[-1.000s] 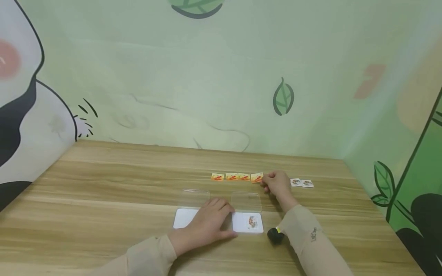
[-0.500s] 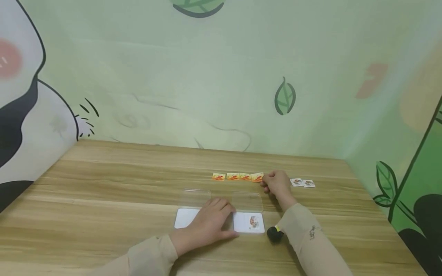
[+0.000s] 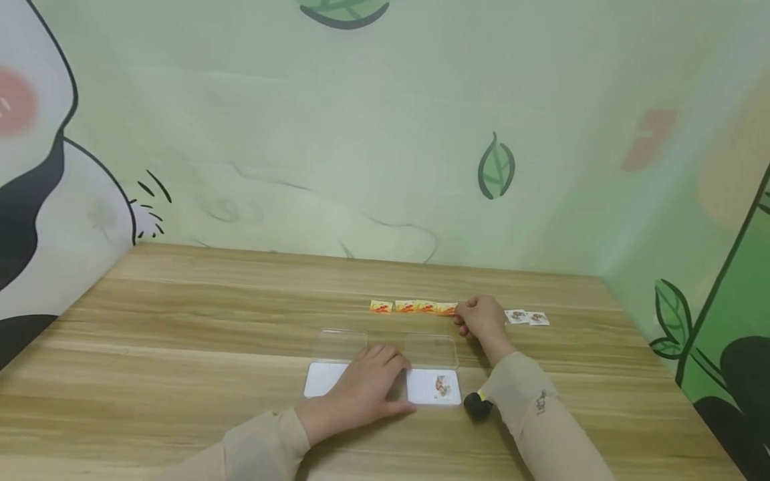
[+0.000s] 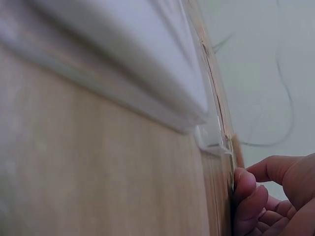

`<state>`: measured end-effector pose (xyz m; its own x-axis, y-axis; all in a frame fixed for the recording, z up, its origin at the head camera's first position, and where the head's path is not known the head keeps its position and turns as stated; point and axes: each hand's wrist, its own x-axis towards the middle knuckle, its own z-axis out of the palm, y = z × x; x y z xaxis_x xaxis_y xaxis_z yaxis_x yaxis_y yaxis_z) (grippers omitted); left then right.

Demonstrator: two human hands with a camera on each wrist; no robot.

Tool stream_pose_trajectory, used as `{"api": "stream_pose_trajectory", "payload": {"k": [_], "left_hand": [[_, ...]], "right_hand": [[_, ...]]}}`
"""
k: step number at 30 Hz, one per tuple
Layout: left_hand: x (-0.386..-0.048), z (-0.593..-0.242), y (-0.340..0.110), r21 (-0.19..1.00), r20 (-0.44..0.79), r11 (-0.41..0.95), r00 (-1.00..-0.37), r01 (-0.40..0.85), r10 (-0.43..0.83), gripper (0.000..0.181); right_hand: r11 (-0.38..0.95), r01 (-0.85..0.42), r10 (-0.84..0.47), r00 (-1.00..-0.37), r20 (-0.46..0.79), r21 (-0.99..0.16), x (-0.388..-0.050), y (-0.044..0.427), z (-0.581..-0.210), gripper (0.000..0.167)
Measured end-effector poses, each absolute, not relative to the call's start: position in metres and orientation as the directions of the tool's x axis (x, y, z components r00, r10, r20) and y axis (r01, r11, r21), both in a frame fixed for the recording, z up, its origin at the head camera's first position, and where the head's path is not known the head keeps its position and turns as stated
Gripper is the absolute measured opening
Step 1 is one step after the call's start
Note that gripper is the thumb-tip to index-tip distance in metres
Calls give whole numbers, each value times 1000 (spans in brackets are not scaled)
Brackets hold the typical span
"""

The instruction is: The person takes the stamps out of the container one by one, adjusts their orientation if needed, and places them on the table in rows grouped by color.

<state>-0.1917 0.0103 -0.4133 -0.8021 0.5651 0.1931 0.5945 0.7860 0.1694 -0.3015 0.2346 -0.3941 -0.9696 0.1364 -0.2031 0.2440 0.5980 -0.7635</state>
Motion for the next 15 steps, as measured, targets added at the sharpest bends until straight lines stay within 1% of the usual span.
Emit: {"api": "stream_pose_trajectory", "payload": {"k": [11, 15], "left_hand": [[-191, -412, 11, 156, 201, 788, -800, 595, 565, 58], [-192, -413, 11, 154, 202, 783, -795, 602, 572, 58]], "right_hand": [[642, 215, 125, -976, -176, -735, -300, 234, -391, 15], [665, 189, 117, -982, -149, -722, -300, 235, -390, 18]]}}
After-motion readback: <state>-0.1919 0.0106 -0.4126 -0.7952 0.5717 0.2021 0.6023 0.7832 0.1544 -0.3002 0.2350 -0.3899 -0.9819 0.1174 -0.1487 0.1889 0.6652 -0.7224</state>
